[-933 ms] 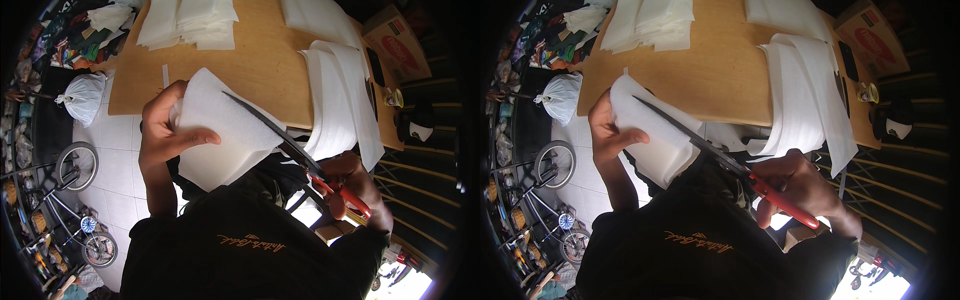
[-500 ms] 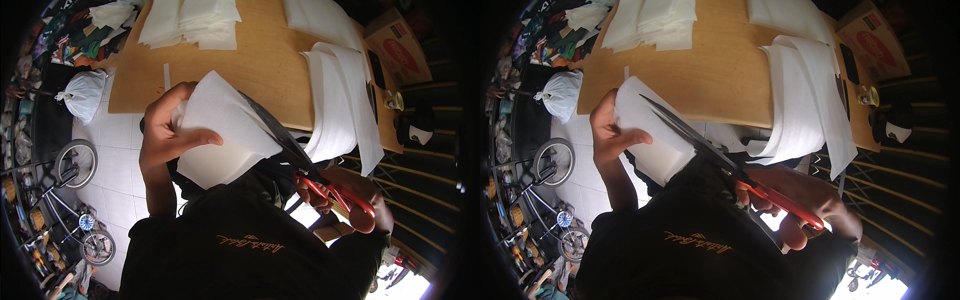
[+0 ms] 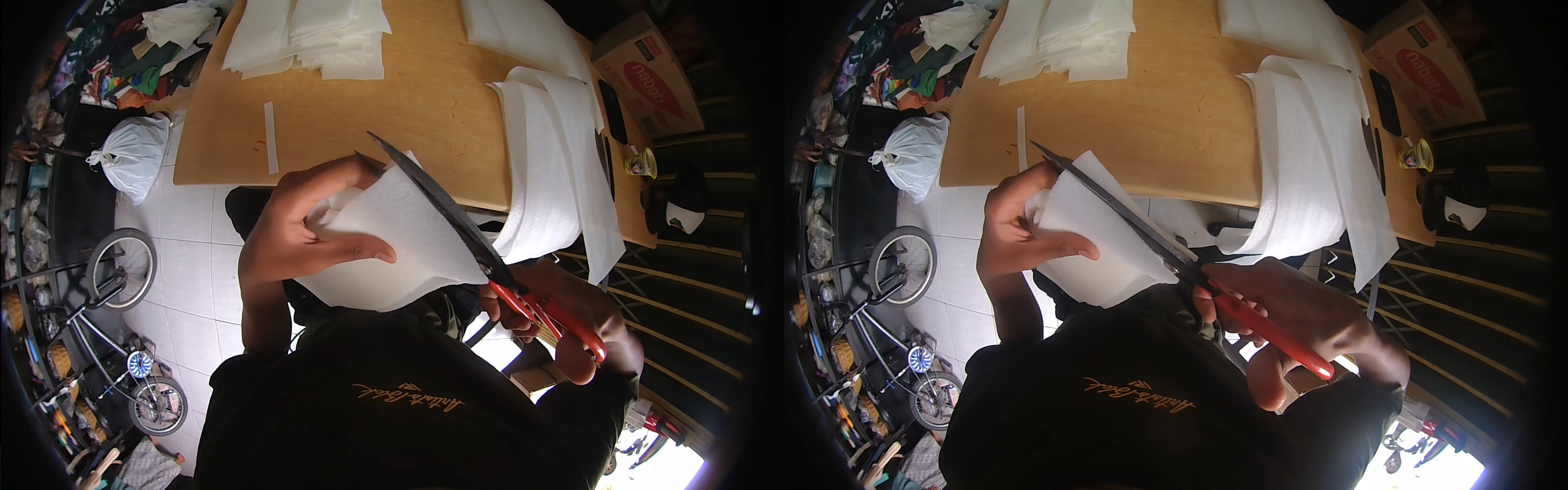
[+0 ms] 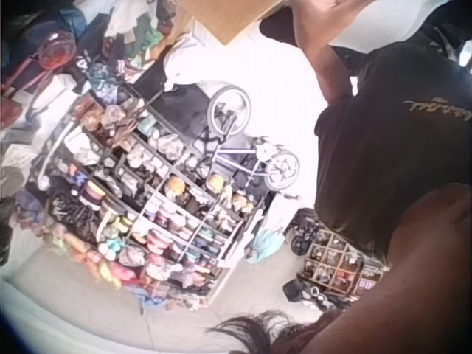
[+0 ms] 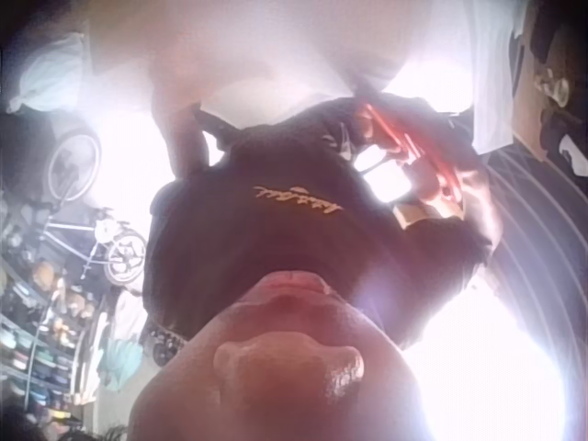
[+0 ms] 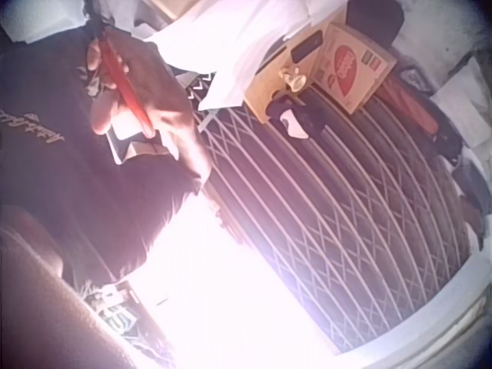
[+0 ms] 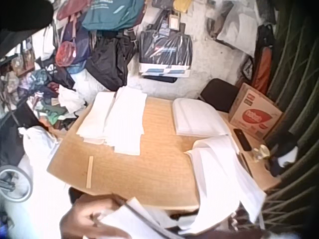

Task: The person cuts pieces of white foam padding using shears.

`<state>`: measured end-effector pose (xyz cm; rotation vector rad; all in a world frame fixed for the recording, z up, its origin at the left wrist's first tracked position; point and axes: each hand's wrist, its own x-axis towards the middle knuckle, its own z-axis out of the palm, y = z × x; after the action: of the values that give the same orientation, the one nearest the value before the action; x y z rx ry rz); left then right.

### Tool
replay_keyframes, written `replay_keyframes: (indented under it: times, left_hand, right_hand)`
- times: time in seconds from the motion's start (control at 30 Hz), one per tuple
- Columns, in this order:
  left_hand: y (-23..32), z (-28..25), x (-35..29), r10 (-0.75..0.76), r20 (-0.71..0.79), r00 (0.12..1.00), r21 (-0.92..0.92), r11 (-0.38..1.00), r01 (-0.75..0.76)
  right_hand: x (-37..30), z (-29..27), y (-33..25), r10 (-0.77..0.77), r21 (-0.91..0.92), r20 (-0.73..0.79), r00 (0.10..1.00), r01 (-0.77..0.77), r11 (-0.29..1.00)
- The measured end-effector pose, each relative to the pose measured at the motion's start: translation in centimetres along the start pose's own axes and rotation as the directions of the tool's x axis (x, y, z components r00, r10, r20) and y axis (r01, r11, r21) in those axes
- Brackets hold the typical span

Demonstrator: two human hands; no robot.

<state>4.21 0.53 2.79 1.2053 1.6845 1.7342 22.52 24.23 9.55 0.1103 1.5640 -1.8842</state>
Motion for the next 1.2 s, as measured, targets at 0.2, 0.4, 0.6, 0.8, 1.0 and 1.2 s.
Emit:
replay_keyframes:
  times: [0.2, 0.4, 0.6, 0.8, 1.0, 1.2]
  left_hand:
    - [0.0, 0.2, 0.3, -0.023, 0.011, 1.0, -0.019, 1.0, 0.023]
    - [-1.8, 0.1, 0.1, -0.079, -0.018, 0.997, -0.017, 0.997, 0.079]
    - [-1.1, -0.3, -0.5, -0.147, -0.123, 0.981, -0.097, 0.986, 0.136]
    - [-0.3, -0.2, -0.1, -0.148, -0.295, 0.944, -0.089, 0.988, 0.127]
    - [-0.8, -0.7, 0.3, -0.157, -0.485, 0.861, -0.112, 0.987, 0.116]
    - [-1.9, -1.1, 0.6, -0.126, -0.566, 0.815, -0.128, 0.99, 0.064]
  right_hand:
    - [0.3, 0.9, 0.3, -0.084, 0.024, -0.19, 0.978, 0.09, 0.996]
    - [0.7, 1.1, 0.9, -0.154, 0.029, -0.387, 0.909, 0.179, 0.983]
    - [4.2, -3.2, 1.8, -0.26, -0.489, -0.733, 0.629, -0.222, 0.844]
    - [9.6, -7.5, 5.2, -0.517, -0.672, -0.74, 0.429, -0.477, 0.566]
    - [12.8, -9.2, 5.3, -0.559, -0.682, -0.72, 0.412, -0.569, 0.459]
    - [13.2, -8.8, 4.1, -0.512, -0.635, -0.763, 0.394, -0.605, 0.481]
